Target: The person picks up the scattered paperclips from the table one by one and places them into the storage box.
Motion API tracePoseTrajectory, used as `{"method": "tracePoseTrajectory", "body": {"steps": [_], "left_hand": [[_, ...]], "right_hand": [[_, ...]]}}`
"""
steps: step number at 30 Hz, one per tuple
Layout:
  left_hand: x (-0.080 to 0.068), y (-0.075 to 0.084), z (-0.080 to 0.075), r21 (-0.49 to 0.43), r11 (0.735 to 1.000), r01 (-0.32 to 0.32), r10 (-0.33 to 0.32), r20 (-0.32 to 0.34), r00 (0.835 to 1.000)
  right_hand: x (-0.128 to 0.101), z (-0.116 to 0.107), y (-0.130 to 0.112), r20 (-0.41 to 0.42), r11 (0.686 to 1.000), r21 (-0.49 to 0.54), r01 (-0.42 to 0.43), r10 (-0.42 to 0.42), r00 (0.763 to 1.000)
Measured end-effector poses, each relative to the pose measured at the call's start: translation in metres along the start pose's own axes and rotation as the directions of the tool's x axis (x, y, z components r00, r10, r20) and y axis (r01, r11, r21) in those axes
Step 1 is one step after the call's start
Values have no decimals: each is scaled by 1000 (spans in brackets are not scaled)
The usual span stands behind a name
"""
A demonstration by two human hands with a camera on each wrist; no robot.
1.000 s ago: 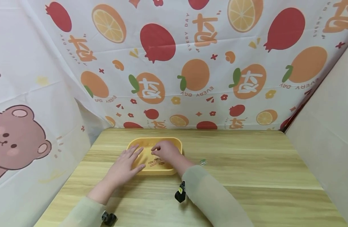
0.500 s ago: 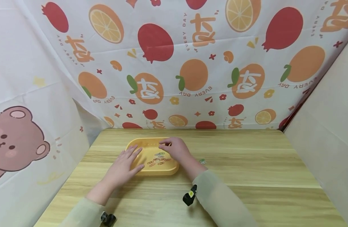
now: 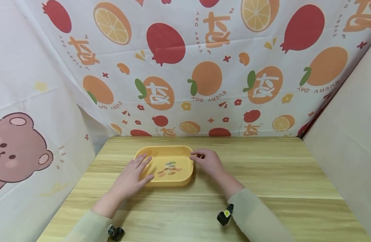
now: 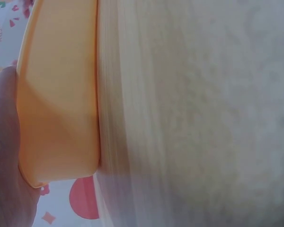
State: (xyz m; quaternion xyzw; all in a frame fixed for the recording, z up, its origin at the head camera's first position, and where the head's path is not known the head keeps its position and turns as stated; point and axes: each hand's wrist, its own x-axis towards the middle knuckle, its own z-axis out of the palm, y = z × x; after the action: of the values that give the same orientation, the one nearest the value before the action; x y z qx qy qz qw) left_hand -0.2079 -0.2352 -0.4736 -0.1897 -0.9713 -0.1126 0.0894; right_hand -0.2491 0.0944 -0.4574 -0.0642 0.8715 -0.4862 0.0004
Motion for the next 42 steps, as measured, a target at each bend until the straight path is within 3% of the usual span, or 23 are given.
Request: {"method": "tracePoseTrajectory", "body": {"steps": [14,26,32,42], "left_hand": [[1,0,-3,5,1000,4,-4,22,1000],[3,2,-3,-18,1000,5,-4,20,1000],[2,1,-2,-9,1000,21,-21,41,999],[0,0,-2,-12,1000,1,-1,-2,1000]], "right_hand": [[-17,-55,52,-15,997,-81,-8,7,1000],[-27,-68,77,31,994,-97,-52,55,998],[-29,-66,80,77,983,-186,12,3,997],[-33,-59,86,195,925,-347,152,-87,977]]}}
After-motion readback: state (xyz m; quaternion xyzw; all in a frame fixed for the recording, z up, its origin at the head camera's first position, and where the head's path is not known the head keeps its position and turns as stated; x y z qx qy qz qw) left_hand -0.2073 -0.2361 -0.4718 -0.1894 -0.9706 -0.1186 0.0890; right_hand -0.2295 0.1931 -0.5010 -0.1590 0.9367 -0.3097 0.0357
